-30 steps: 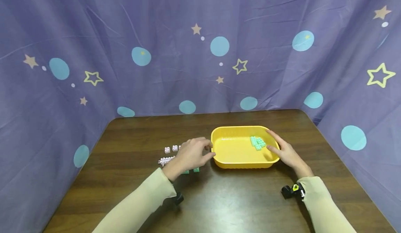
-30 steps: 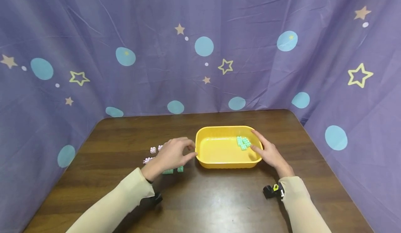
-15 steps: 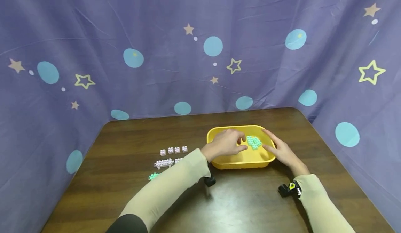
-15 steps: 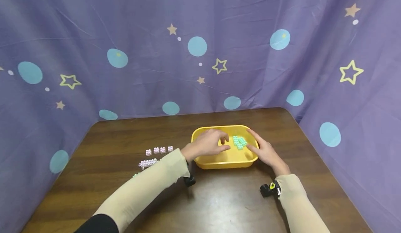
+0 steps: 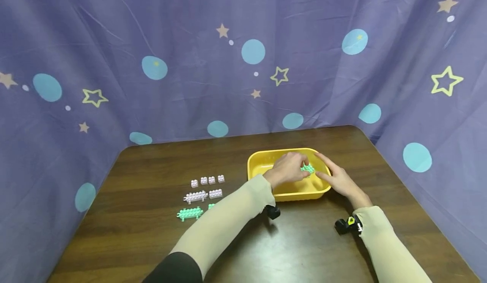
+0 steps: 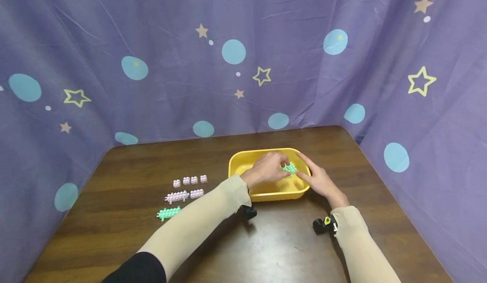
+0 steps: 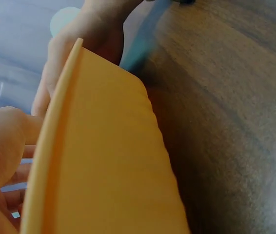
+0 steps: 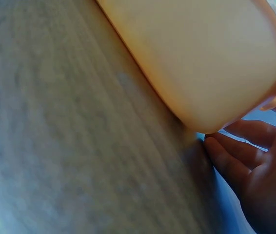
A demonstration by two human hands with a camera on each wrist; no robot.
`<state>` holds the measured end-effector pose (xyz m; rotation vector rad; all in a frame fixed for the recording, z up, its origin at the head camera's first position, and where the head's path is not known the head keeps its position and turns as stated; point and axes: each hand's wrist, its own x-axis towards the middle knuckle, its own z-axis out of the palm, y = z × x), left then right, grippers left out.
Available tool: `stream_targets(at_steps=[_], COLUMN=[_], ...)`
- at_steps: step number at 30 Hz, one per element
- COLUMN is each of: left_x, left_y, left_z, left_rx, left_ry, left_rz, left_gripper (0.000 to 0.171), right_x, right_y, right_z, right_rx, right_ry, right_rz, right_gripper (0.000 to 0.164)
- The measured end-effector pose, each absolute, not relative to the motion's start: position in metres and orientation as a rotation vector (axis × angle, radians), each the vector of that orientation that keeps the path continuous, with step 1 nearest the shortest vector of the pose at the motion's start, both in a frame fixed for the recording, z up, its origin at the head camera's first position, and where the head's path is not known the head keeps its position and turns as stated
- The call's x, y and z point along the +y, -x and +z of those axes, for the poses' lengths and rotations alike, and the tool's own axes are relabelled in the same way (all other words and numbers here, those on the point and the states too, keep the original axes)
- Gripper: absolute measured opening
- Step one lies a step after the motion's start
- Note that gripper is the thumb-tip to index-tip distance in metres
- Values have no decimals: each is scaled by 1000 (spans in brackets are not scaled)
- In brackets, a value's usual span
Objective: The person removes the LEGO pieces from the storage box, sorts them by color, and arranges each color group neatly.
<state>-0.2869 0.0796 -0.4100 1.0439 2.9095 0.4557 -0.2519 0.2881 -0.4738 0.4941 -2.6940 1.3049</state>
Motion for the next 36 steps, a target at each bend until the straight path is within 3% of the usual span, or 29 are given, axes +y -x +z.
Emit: stream_targets(at_steps=[17, 23, 36], left_x=[92, 95, 98], left_y=[296, 294, 288], left_z=[-425, -426, -425], left_rx=[2910, 2911, 2930], left_ry=[-945, -953, -986], left_rz=[311, 247, 187], left_gripper=[29, 21, 13], right_x=[288, 288, 273], right_y=[254, 252, 232], right_z=[-473, -472, -441], right_rx=[-2709, -2708, -2710], right_ry=[-479, -468, -501], right_rz=[1308, 1317, 1317], right_gripper=[63, 64, 61])
